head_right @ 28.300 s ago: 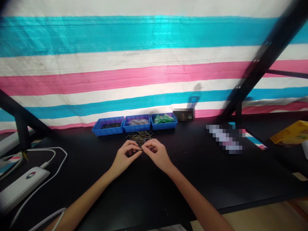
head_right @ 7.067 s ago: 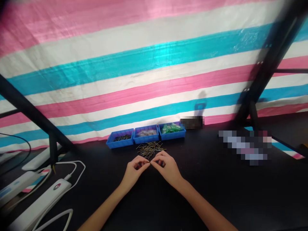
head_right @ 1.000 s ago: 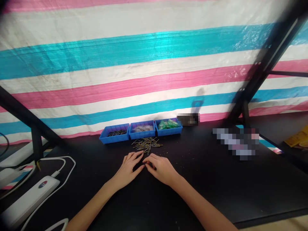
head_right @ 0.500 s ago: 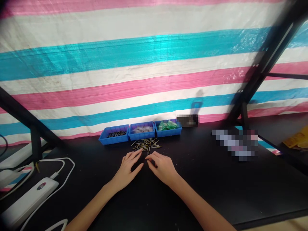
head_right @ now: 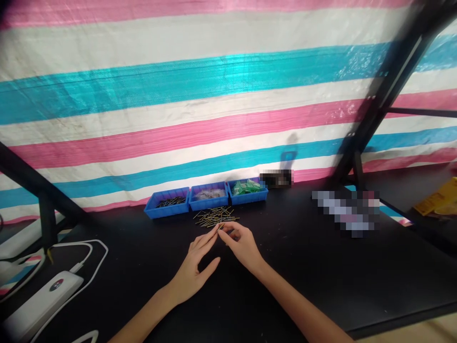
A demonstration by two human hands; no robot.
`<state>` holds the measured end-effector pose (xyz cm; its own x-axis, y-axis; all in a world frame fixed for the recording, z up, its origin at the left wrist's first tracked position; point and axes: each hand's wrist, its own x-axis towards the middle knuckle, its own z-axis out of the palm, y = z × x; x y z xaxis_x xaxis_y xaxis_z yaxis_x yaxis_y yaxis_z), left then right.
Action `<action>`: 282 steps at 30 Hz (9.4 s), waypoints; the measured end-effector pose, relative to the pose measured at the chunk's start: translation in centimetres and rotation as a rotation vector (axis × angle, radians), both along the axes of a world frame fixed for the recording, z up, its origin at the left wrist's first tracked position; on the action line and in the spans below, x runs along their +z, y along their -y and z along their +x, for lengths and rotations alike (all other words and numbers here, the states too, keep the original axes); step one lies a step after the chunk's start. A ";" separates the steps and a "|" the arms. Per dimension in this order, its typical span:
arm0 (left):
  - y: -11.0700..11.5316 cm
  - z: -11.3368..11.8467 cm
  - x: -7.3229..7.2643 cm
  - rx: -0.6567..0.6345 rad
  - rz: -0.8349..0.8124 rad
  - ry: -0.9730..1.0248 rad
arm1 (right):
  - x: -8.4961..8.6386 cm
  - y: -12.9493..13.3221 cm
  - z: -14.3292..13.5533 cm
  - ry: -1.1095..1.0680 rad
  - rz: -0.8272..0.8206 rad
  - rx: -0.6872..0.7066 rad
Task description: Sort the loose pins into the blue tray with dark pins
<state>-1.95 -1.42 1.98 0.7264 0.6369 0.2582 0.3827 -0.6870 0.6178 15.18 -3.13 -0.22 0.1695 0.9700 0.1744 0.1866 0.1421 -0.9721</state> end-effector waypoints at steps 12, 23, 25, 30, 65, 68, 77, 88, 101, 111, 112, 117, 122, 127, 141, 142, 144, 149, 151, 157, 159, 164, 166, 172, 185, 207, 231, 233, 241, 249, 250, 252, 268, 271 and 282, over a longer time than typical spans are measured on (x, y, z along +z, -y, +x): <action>0.3 0.2 -0.9 0.109 -0.034 0.073 | 0.6 0.3 0.0 -0.065 -0.047 -0.060; -0.7 0.3 -0.8 0.218 -0.276 0.362 | 1.0 0.9 -0.7 -0.255 -0.180 0.127; -0.6 0.4 -1.0 0.217 -0.312 0.386 | 1.1 0.8 -0.7 -0.272 -0.174 0.130; -0.6 0.5 -1.5 0.237 -0.374 0.420 | 1.5 0.8 -0.7 -0.353 -0.156 0.149; -2.0 -0.1 -1.3 0.284 -0.345 0.508 | 0.7 1.5 -1.3 0.104 -0.091 0.293; -2.4 -0.4 -1.2 0.311 -0.306 0.506 | 0.9 1.3 -0.9 0.106 -0.047 0.216; -2.1 -0.3 -1.1 0.222 -0.167 0.423 | 0.9 0.8 -0.8 0.039 0.077 0.065; -5.7 -2.6 0.0 0.675 -0.009 0.642 | 0.4 1.1 -1.1 0.254 0.121 0.046; -10.0 -2.4 -0.7 0.677 0.350 0.333 | 0.2 0.8 -0.4 0.308 0.147 0.009; -5.2 0.0 -2.2 0.014 0.376 -0.116 | 0.6 1.1 0.0 0.633 0.156 -0.039; -5.3 -0.2 -2.2 0.015 0.375 -0.119 | 0.6 1.1 0.0 0.656 0.151 -0.043; -5.7 -0.4 -2.5 0.080 0.406 -0.073 | -0.1 0.7 0.5 0.797 0.075 -0.119; -5.8 -0.3 -2.7 0.083 0.385 -0.091 | -1.1 0.5 1.1 0.935 -0.009 -0.179; -5.7 -0.3 -2.6 0.003 0.376 -0.068 | -1.4 0.5 0.8 0.996 -0.010 -0.137; -5.9 -0.2 -2.6 0.002 0.409 -0.111 | -0.3 0.8 0.5 0.915 0.022 -0.037; -5.9 -0.2 -2.7 0.024 0.401 -0.099 | -0.3 0.8 0.4 0.909 0.023 -0.033; -5.9 0.0 -2.9 0.078 0.373 -0.061 | -0.3 0.9 0.2 0.886 0.023 -0.030; -5.8 0.5 -3.3 0.157 0.292 0.022 | -0.4 0.8 -0.2 0.805 0.032 -0.019; -5.6 0.5 -3.2 0.157 0.281 0.027 | -0.4 0.8 -0.3 0.783 0.036 -0.024; -5.1 0.4 -2.9 0.140 0.272 0.022 | -0.1 0.8 -0.1 0.740 0.066 -0.031; -5.2 0.3 -3.1 0.133 0.269 0.039 | -0.2 0.8 0.0 0.750 0.069 -0.039; -5.5 0.2 -3.6 0.136 0.270 0.073 | -0.4 0.7 0.2 0.795 0.058 -0.055; -5.3 0.3 -3.4 0.141 0.260 0.088 | -0.4 0.8 0.2 0.795 0.068 -0.062; -3.8 0.8 -2.2 0.189 0.104 0.126 | -0.2 0.8 0.0 0.758 0.151 -0.062; -4.2 0.6 -1.9 0.229 -0.033 0.239 | -0.2 0.9 -0.6 0.686 0.238 -0.134; -4.3 0.5 -1.8 0.131 -0.112 0.384 | 0.3 0.9 -1.0 0.344 0.301 -0.204; -10.8 -1.4 0.9 0.807 0.052 0.415 | 0.2 1.8 -1.5 0.245 0.206 -0.137; -9.7 -1.1 0.5 0.713 0.110 0.373 | 0.2 1.7 -1.3 0.309 0.210 -0.122; -3.4 0.6 -2.8 0.037 0.245 -0.107 | -1.1 0.4 0.8 0.761 0.187 -0.131; -3.0 0.6 -2.6 0.008 0.245 -0.086 | -1.7 0.4 1.4 0.911 0.174 -0.035; -2.9 0.6 -2.4 0.005 0.242 -0.076 | -1.8 0.4 1.3 0.916 0.183 -0.036; -2.8 0.5 -2.1 0.001 0.234 -0.062 | -1.9 0.3 1.1 0.925 0.195 -0.037; -2.7 1.1 -2.7 0.213 0.075 0.015 | -1.2 0.4 1.1 0.804 0.174 -0.080; -2.7 1.1 -2.6 0.249 0.040 0.102 | -0.9 0.5 0.5 0.700 0.174 -0.045; -2.2 1.4 -1.8 0.305 -0.187 0.401 | -0.1 1.0 -0.5 0.547 0.167 -0.029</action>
